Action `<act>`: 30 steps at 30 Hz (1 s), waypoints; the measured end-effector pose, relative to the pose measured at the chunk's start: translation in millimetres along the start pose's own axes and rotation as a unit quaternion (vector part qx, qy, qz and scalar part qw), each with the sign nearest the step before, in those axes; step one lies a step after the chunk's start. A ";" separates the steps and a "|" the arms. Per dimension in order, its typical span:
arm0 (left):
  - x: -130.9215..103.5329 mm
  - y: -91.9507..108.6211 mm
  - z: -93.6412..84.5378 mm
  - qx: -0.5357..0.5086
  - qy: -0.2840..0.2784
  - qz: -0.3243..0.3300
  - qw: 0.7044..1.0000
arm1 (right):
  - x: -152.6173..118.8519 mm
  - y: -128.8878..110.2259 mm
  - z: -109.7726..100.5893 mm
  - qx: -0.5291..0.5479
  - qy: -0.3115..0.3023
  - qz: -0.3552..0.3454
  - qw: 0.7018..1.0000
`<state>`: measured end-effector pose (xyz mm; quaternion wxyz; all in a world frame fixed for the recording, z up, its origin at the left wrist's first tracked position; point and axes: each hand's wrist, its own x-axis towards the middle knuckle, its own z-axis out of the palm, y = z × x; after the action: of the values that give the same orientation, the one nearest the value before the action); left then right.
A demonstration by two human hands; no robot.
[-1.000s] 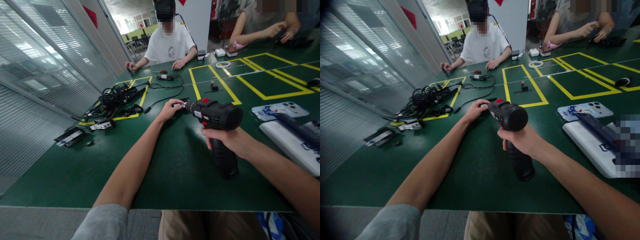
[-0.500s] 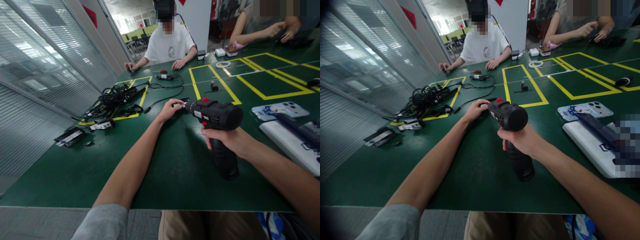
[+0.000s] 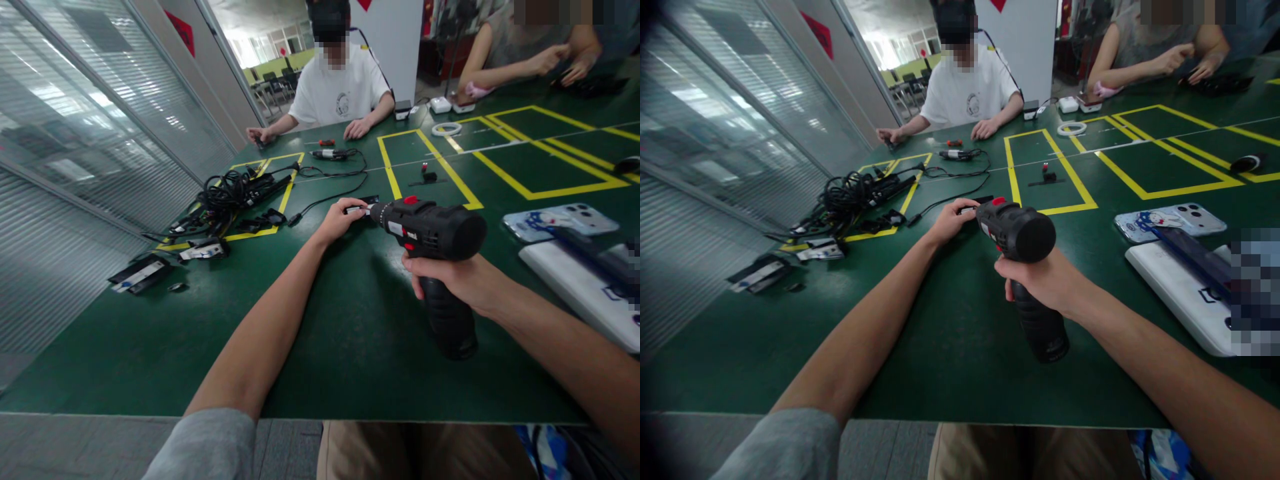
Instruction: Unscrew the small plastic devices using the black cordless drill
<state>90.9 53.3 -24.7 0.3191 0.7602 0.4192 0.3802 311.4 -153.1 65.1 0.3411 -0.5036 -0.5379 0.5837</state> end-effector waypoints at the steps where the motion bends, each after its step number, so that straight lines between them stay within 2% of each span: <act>1: 0.2 -0.8 0.0 -0.001 0.000 0.001 1.000 | 0.1 0.1 -0.1 0.000 0.000 -0.002 1.000; 30: 0.4 -2.5 0.2 -0.014 0.004 0.011 1.000 | -0.3 -0.5 0.0 -0.001 0.002 0.000 1.000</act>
<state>90.2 54.6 -26.7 0.3237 0.7586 0.4065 0.3930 311.4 -153.2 65.7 0.3421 -0.5048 -0.5376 0.5823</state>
